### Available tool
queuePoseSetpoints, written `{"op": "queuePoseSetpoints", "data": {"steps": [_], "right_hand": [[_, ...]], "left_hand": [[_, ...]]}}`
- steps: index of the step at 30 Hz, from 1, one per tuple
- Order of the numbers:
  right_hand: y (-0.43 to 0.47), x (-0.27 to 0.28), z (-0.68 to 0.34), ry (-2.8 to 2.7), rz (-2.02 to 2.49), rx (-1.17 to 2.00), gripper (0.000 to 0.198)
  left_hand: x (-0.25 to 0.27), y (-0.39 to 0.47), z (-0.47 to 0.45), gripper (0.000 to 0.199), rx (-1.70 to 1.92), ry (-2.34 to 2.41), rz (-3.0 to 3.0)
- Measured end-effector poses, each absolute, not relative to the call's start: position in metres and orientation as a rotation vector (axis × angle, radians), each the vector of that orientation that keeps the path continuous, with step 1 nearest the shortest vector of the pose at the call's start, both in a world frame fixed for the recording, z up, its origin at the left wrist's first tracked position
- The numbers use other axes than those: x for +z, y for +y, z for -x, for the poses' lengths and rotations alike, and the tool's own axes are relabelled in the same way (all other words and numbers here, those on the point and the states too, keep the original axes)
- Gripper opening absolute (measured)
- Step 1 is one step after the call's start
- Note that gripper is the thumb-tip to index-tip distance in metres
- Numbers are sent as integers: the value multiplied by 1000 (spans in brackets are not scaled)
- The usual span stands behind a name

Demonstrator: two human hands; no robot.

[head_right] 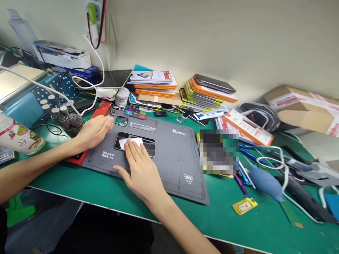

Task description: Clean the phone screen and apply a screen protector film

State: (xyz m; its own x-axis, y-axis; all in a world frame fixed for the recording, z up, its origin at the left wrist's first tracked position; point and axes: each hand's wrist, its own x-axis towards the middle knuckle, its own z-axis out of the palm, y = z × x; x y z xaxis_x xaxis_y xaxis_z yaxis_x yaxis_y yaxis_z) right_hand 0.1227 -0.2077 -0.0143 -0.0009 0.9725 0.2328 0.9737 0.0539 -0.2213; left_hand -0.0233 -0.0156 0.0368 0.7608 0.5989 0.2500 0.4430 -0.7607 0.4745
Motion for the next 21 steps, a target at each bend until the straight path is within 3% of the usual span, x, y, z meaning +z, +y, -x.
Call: {"op": "queuePoseSetpoints", "data": {"steps": [21], "right_hand": [[-208, -12, -143, -1898, 2073, -25, 81]], "left_hand": [[30, -11, 20, 39, 622, 734, -2703]]}}
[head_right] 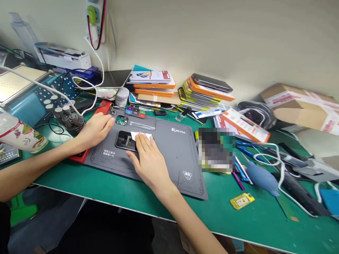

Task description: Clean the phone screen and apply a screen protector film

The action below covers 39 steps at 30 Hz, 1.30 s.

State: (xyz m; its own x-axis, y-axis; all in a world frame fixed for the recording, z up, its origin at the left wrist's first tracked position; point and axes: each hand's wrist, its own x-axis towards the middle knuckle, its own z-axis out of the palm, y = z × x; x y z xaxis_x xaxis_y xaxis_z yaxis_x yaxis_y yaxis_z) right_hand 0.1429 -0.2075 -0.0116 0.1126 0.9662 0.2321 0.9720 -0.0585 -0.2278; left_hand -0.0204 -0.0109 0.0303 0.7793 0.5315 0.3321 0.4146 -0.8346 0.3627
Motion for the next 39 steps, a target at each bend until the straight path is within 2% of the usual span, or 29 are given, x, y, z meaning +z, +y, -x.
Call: {"op": "queuePoseSetpoints", "data": {"steps": [5, 12, 18, 26, 33, 39], "right_hand": [[-238, -17, -137, -1958, 2040, -72, 73], [-203, -12, -165, -1865, 2131, -15, 75], [-257, -18, -143, -1964, 2075, -180, 73], [-213, -14, -176, -1830, 2152, 36, 78], [-267, -23, -157, -1880, 2123, -104, 75], [-229, -22, -180, -1831, 2124, 32, 75]], "left_hand": [[27, -10, 19, 40, 628, 703, -2759], [27, -10, 20, 39, 662, 789, -2872], [21, -10, 20, 42, 652, 764, -2889], [26, -7, 22, 40, 635, 784, -2865], [23, -7, 21, 40, 623, 743, -2890], [24, -9, 20, 41, 635, 767, -2873]]}}
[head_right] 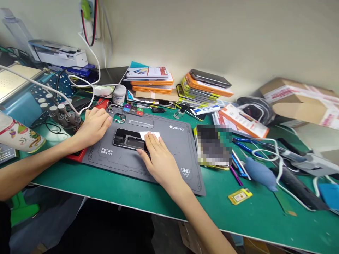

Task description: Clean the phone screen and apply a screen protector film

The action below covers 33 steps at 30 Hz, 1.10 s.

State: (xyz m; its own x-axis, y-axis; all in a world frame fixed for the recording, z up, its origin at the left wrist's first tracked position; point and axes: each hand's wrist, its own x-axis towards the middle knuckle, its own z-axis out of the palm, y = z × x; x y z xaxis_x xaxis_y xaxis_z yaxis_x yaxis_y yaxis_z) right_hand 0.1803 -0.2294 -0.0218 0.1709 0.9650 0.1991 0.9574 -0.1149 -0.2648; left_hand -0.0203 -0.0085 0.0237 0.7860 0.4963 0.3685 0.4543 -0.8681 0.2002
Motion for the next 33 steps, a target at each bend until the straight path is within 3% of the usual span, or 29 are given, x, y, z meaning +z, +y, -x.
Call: {"op": "queuePoseSetpoints", "data": {"steps": [10, 18, 26, 33], "right_hand": [[-274, -31, -159, -1899, 2082, -116, 75], [-216, -23, -177, -1803, 2140, -11, 79], [-258, -26, -149, -1926, 2068, -103, 76], [-200, -16, -159, -1928, 2077, 18, 83]], "left_hand": [[25, -12, 19, 45, 523, 816, -2876], [23, -9, 20, 44, 594, 794, -2892], [22, -11, 19, 43, 564, 769, -2857], [26, -12, 20, 43, 511, 784, -2839]]}}
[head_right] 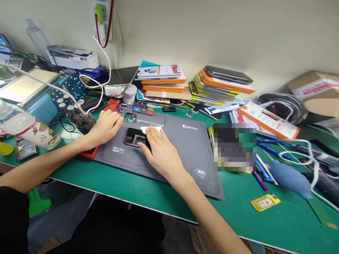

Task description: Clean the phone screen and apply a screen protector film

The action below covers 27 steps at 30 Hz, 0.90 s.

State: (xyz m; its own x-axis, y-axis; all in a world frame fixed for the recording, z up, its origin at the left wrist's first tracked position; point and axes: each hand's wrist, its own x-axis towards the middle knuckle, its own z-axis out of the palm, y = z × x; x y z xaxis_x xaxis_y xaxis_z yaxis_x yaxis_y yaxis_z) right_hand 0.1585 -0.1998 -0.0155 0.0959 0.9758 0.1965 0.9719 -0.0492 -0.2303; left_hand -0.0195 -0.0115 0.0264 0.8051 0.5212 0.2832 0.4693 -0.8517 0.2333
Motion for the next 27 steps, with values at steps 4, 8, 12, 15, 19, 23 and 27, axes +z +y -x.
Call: {"op": "queuePoseSetpoints", "data": {"steps": [4, 8, 12, 15, 19, 23, 27], "right_hand": [[-213, -17, -134, -2011, 1979, -30, 81], [-211, -17, -129, -2055, 1938, -2, 74], [-181, -11, -134, -2025, 1976, 22, 76], [-183, -10, -123, -2054, 1946, 11, 80], [-199, -14, -117, -2111, 1890, 17, 78], [-179, -13, -131, -2088, 1936, 51, 73], [-182, -12, -126, -2157, 1894, 30, 75]], "left_hand": [[24, -12, 19, 43, 530, 772, -2846], [23, -12, 20, 43, 535, 736, -2852], [27, -13, 20, 42, 486, 770, -2834], [27, -13, 19, 42, 473, 775, -2825], [24, -16, 18, 42, 516, 747, -2803], [23, -19, 18, 42, 524, 727, -2752], [23, -21, 21, 43, 528, 737, -2723]]}}
